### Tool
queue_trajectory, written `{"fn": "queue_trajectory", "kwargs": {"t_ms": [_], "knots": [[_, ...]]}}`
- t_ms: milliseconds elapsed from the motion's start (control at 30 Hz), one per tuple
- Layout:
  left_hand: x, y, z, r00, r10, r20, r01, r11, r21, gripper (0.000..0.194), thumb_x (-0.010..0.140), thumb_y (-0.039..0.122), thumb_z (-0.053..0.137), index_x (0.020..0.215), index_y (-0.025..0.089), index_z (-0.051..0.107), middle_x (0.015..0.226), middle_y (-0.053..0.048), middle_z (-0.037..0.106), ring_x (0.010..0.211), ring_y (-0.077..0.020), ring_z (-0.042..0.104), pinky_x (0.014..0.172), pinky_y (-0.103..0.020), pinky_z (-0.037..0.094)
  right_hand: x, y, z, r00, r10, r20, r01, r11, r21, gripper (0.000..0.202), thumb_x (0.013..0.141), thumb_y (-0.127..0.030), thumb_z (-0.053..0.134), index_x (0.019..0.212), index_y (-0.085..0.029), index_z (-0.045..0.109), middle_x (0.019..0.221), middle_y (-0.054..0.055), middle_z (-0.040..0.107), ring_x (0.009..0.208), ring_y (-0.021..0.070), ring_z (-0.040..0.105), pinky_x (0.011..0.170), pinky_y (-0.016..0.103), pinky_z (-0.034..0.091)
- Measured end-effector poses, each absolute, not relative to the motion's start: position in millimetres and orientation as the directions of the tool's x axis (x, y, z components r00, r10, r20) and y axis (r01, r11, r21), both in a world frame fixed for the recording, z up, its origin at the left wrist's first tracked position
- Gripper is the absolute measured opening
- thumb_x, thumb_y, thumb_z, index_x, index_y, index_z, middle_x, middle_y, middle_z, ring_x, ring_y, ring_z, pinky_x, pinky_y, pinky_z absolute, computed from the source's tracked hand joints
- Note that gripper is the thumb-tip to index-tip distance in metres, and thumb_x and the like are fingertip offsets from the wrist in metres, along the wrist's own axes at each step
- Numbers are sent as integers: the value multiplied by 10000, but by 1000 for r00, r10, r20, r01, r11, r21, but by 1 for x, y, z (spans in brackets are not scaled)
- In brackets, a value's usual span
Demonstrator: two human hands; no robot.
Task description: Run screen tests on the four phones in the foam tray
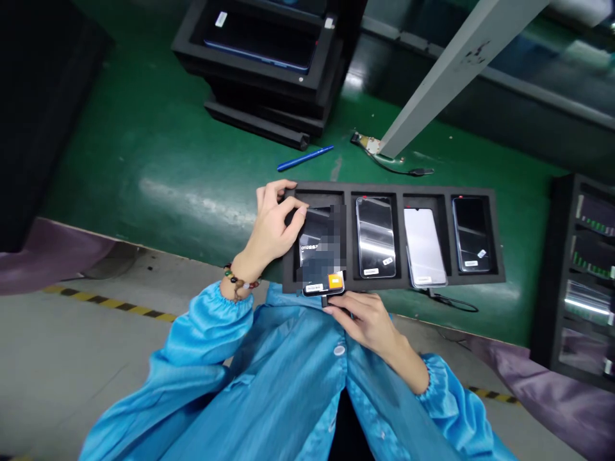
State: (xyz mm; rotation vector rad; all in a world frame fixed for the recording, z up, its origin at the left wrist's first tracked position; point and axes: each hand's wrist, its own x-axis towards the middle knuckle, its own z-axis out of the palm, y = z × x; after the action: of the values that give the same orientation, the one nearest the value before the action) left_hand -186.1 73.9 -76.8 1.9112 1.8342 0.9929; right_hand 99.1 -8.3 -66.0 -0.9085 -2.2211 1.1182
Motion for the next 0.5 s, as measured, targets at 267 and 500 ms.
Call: {"fn": "queue_trajectory", "kwargs": {"t_ms": [267, 500], "knots": [[-200, 82, -86, 35, 946, 323, 768, -233, 597, 269, 1077, 418, 562, 1131, 247, 763, 1403, -168, 645, 1361, -380, 571, 1181, -661, 395, 87, -10, -76, -635, 764, 115, 461, 493, -738, 340, 1128, -497, 608, 1071, -231, 813, 913, 13, 858, 776, 140, 805, 701, 226, 583], [-205, 88, -94, 29, 944, 328, 792, -222, 569, 384, 1080, 424, 478, 1441, 472, 603, 1411, -87, 629, 1369, -415, 571, 1182, -746, 392, 75, -13, -93, -587, 782, 210, 620, 601, -504, 522, 1031, -747, 623, 1027, -252, 791, 805, -19, 807, 652, 144, 762, 502, 280, 443]]}}
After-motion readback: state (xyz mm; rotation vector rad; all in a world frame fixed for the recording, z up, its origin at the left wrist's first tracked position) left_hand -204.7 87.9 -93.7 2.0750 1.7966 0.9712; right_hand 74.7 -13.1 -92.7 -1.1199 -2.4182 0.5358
